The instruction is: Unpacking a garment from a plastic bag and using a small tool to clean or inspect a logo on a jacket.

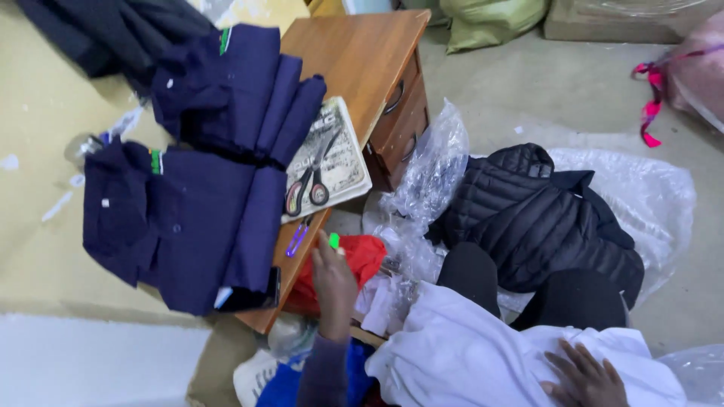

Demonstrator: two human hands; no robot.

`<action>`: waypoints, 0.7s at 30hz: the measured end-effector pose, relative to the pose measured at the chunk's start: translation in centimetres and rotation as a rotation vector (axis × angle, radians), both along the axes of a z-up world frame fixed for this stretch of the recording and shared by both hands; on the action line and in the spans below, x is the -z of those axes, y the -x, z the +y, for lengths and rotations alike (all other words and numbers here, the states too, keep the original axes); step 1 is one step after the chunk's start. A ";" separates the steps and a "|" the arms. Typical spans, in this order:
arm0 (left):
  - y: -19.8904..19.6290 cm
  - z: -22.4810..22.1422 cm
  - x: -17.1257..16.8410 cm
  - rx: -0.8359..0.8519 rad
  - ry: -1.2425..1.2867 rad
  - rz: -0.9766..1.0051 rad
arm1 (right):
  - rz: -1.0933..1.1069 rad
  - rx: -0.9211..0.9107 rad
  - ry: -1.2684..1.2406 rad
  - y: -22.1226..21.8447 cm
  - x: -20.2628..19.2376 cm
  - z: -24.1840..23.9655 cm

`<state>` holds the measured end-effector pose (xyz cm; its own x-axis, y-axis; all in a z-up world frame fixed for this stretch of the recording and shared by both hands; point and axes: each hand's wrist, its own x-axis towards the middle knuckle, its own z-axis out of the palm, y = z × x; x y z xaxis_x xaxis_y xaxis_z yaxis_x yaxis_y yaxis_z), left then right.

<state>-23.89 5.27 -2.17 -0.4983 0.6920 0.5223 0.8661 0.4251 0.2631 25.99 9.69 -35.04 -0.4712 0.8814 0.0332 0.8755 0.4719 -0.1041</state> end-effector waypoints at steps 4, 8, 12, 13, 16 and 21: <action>2.9 4.9 -4.8 0.148 -0.020 0.127 | 0.171 -0.123 0.187 2.9 -5.1 0.7; 5.3 12.7 -3.9 0.035 0.007 0.450 | 0.335 -0.297 0.140 7.3 -4.4 -0.7; 11.0 19.7 1.7 -0.004 -0.105 0.252 | 0.224 -0.446 0.441 8.6 -14.5 -4.4; 11.2 19.8 2.1 0.019 -0.219 0.033 | 0.253 -0.436 0.552 8.5 -17.7 -5.0; 7.9 19.6 -2.1 0.068 -0.201 0.106 | 0.355 -0.434 0.660 8.7 -19.5 -5.2; -5.8 14.9 0.5 0.259 -0.048 0.582 | 0.353 -0.233 0.972 8.7 -29.2 -3.6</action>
